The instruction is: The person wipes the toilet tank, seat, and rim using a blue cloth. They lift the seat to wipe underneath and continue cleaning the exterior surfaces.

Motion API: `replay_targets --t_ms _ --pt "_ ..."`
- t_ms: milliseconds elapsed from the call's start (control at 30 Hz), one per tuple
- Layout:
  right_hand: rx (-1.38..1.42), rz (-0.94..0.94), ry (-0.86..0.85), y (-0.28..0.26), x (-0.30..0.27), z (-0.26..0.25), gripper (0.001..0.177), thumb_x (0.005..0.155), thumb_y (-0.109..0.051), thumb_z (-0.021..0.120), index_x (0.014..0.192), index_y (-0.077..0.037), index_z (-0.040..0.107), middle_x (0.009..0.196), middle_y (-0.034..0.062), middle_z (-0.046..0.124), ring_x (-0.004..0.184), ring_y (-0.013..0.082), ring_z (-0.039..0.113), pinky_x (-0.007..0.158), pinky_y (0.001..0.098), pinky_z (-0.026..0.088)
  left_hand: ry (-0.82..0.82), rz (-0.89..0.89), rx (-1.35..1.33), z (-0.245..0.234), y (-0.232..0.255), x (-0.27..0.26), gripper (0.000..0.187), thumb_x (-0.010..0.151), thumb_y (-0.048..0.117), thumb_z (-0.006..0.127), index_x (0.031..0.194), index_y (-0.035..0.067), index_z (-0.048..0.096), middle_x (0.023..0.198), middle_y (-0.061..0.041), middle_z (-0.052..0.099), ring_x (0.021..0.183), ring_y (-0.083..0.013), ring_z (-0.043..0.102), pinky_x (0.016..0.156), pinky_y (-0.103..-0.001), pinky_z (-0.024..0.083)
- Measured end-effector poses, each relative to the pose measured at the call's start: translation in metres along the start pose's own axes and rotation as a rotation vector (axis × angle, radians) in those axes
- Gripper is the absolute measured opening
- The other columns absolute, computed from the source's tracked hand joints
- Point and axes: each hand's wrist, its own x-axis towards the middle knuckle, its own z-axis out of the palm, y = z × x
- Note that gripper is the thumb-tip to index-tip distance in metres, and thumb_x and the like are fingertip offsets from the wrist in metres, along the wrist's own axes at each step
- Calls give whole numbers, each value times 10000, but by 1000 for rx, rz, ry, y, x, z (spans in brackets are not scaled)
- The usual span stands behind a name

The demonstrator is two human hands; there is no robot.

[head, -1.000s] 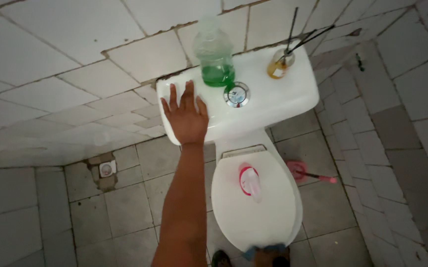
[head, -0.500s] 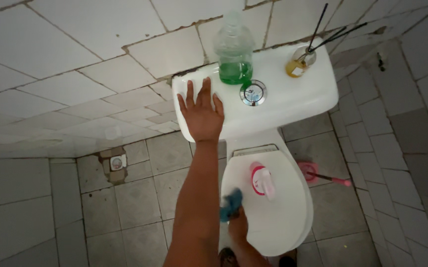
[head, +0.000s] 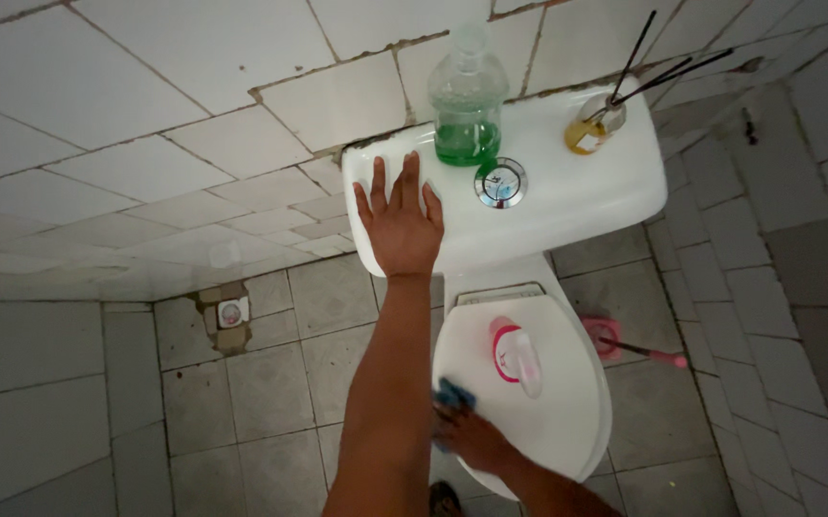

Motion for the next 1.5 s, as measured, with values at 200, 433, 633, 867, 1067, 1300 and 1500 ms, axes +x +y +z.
replay_targets --t_ms 200,433,633,867,1067,1300,1500 --pt "-227 434 190 54 97 -28 366 852 -233 640 1152 -38 717 1354 189 570 1409 423 361 1065 634 362 -16 -20 -16 -3 0 1 445 1043 271 521 1474 170 575 1239 -17 734 1492 -273 419 1274 -550 205" --pt "-178 849 661 74 135 -47 611 704 -421 717 1207 -75 701 1468 193 494 1371 465 332 1020 637 322 19 12 -26 -3 -1 2 424 1047 255 528 1457 165 583 1231 -24 743 1483 -274 436 1270 -558 222" --pt "-163 468 227 44 90 -23 359 902 -304 639 1185 -101 724 1348 155 575 1442 398 380 1174 653 289 10 17 -23 -2 0 3 430 1056 259 519 1468 157 585 1221 -52 745 1488 -275 432 1279 -545 214" --pt "-79 36 328 -32 -37 -4 401 851 -197 636 1231 -92 709 1432 139 583 1403 403 429 1159 585 339 -12 6 -7 -2 -2 2 441 1053 267 519 1473 147 579 1197 -64 751 1488 -288 425 1272 -547 196" --pt "-47 350 273 -16 -127 -25 404 839 -169 610 1225 -77 683 1430 184 567 1374 434 442 1155 575 334 -24 9 -9 -3 -3 0 444 1051 252 520 1477 141 580 1198 -58 749 1484 -296 427 1265 -556 196" --pt "-165 782 581 46 -148 -51 409 824 -137 580 1219 -59 653 1429 236 549 1339 469 458 1151 564 329 -50 -31 -44 -4 -1 2 435 1042 247 525 1464 156 573 1177 -43 749 1478 -305 443 1269 -563 201" --pt "-263 764 792 154 -75 -80 341 917 -102 544 1232 -26 653 1396 232 608 1298 433 531 1139 560 368 5 -4 -17 -4 0 3 434 1048 241 516 1465 145 588 1180 -54 752 1470 -301 448 1261 -564 210"
